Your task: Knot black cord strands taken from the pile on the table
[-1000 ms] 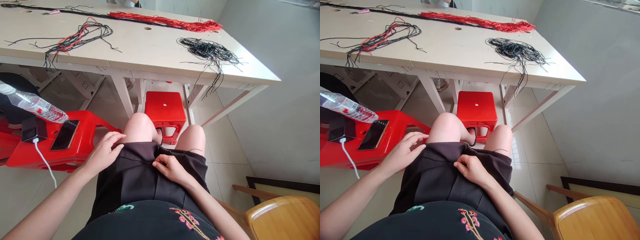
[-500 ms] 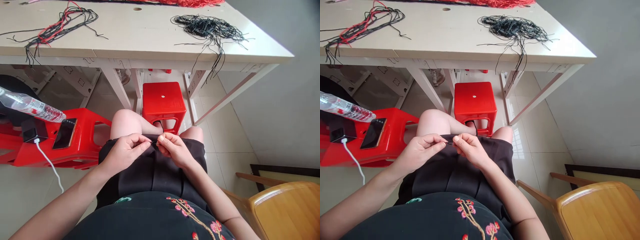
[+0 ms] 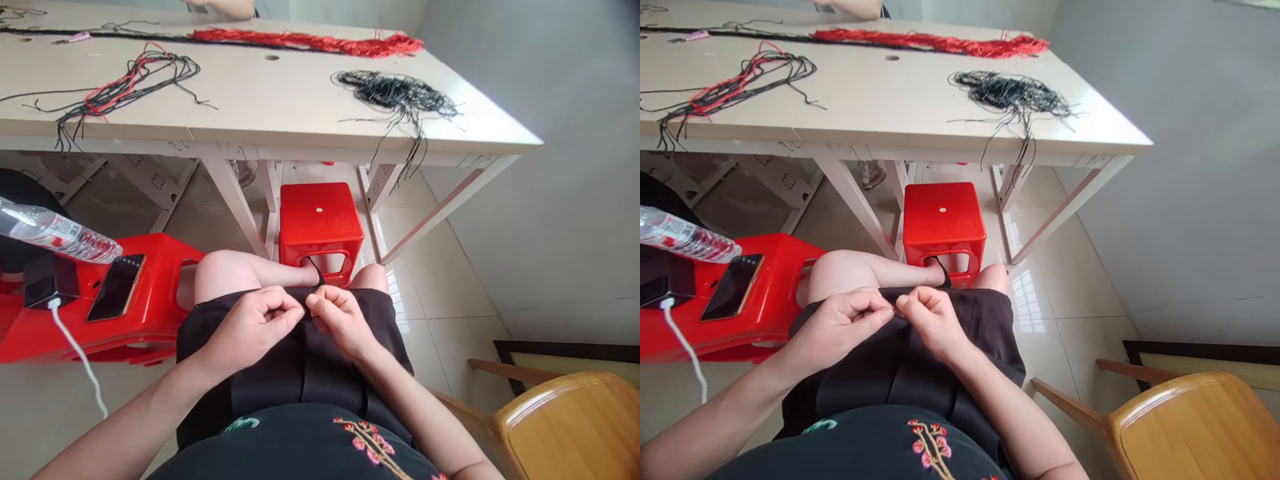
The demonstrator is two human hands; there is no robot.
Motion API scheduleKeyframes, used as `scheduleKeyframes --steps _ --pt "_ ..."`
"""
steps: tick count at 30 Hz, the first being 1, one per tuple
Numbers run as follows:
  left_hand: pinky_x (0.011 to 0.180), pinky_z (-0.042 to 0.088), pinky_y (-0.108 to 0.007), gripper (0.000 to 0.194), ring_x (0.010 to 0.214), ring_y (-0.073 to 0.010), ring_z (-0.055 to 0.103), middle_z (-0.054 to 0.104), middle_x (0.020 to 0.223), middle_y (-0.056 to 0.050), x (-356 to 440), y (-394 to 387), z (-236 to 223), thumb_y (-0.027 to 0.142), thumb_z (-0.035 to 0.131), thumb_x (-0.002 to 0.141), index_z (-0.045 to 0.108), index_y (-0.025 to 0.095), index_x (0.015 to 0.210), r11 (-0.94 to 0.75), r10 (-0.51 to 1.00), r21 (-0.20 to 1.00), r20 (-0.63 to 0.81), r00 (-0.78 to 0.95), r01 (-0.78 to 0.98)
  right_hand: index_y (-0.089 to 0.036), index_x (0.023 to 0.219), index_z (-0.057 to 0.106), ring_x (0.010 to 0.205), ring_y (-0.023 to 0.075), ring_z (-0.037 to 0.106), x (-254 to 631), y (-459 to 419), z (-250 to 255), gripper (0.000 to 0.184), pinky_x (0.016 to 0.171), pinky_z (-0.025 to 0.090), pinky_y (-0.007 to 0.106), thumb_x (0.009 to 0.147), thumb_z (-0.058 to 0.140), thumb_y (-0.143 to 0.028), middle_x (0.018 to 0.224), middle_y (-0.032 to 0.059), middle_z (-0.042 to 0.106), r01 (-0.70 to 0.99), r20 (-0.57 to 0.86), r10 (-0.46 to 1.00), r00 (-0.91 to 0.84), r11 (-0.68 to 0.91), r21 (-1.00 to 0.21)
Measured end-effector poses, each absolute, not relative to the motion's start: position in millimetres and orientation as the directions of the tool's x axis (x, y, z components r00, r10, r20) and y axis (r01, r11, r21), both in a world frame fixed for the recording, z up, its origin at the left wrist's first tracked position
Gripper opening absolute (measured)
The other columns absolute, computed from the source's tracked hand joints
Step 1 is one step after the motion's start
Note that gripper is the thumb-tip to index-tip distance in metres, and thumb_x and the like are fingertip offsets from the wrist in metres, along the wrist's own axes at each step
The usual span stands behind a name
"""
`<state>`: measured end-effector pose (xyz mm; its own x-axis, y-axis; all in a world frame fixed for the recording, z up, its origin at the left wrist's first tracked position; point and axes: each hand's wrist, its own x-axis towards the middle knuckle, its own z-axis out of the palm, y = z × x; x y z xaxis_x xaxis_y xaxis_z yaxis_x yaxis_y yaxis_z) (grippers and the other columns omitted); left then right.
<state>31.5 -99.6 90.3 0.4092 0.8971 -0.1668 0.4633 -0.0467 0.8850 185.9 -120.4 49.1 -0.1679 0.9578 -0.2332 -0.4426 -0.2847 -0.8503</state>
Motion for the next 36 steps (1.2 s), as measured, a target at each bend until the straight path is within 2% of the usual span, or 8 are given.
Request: scheduleKeyframes --steps 6,14,17,20,23,27,30,36 --pt "0.053 0.039 -0.023 0.020 0.056 -0.0115 0.047 0.054 0.058 0.000 24 -98 95 0.033 0.063 0.072 0.062 0.017 0.060 -0.009 0.958 0.950 -0.082 0.276 0.312 -0.019 0.053 0.036 0.041 0.0023 0.014 202 -124 61 0.042 0.039 0.010 0.018 0.069 0.071 -0.036 0.046 -0.0107 0.024 -0.664 -0.209 0.958 -0.196 -0.286 -0.691" --pt "0.040 0.024 -0.019 0.021 0.040 -0.0041 0.027 0.036 0.042 0.007 14 -93 110 0.028 0.071 0.057 0.056 0.016 0.049 0.142 0.986 0.984 -0.149 0.067 0.104 -0.019 0.057 0.038 0.043 0.0042 0.011 290 -135 36 0.038 0.036 0.011 0.016 0.073 0.068 -0.037 0.051 -0.0105 0.018 -0.644 -0.240 0.971 0.011 -0.177 -0.744" --pt "0.041 0.026 -0.019 0.020 0.042 -0.0046 0.031 0.041 0.044 0.005 17 -93 106 0.030 0.071 0.059 0.060 0.015 0.052 0.148 0.983 0.980 -0.161 0.087 0.134 -0.019 0.061 0.048 0.042 0.0054 0.023 322 -137 24 0.032 0.035 0.019 0.018 0.073 0.066 -0.042 0.051 -0.0084 0.030 -0.360 -0.204 0.882 0.424 -0.042 -0.932" --pt "0.046 0.034 -0.021 0.019 0.047 -0.0082 0.041 0.050 0.049 0.003 25 -94 98 0.032 0.069 0.066 0.064 0.015 0.059 0.098 0.981 0.972 -0.131 0.144 0.212 -0.017 0.082 0.061 0.059 0.0109 0.050 319 -139 30 0.022 0.052 0.043 0.024 0.075 0.066 -0.037 0.073 0.0010 0.056 0.257 0.229 0.630 0.742 0.049 -0.965" --pt "0.054 0.041 -0.024 0.017 0.056 -0.0125 0.050 0.059 0.057 -0.001 40 -99 95 0.031 0.066 0.070 0.066 0.016 0.063 0.026 0.967 0.947 -0.105 0.232 0.319 -0.020 0.106 0.060 0.094 0.0220 0.061 278 -140 51 0.026 0.084 0.048 0.041 0.082 0.059 -0.032 0.102 0.0095 0.064 0.547 0.537 0.741 0.403 0.276 -0.791" --pt "0.059 0.043 -0.023 0.016 0.061 -0.0124 0.054 0.063 0.066 -0.002 56 -107 100 0.030 0.063 0.074 0.067 0.016 0.069 0.062 0.903 0.954 -0.179 0.392 0.293 -0.020 0.112 0.058 0.100 0.0217 0.062 225 -134 70 0.032 0.089 0.049 0.039 0.082 0.063 -0.027 0.103 0.0087 0.068 0.366 0.590 0.793 -0.154 0.600 -0.711" --pt "0.051 0.039 -0.020 0.022 0.054 -0.0089 0.047 0.055 0.058 0.001 53 -112 105 0.033 0.057 0.079 0.066 0.016 0.069 0.177 0.854 0.959 -0.260 0.450 0.219 -0.018 0.097 0.063 0.073 0.0134 0.065 215 -132 68 0.014 0.065 0.053 0.024 0.084 0.061 -0.024 0.083 0.0049 0.069 0.165 0.477 0.866 -0.149 0.497 -0.852" --pt "0.050 0.040 -0.019 0.018 0.054 -0.0088 0.048 0.058 0.063 0.000 41 -115 110 0.033 0.060 0.076 0.068 0.016 0.078 0.215 0.833 0.921 -0.347 0.432 0.324 -0.017 0.080 0.062 0.066 0.0118 0.060 220 -138 65 0.011 0.061 0.049 0.023 0.086 0.057 -0.024 0.074 0.0032 0.066 0.137 0.316 0.937 -0.149 0.336 -0.932"
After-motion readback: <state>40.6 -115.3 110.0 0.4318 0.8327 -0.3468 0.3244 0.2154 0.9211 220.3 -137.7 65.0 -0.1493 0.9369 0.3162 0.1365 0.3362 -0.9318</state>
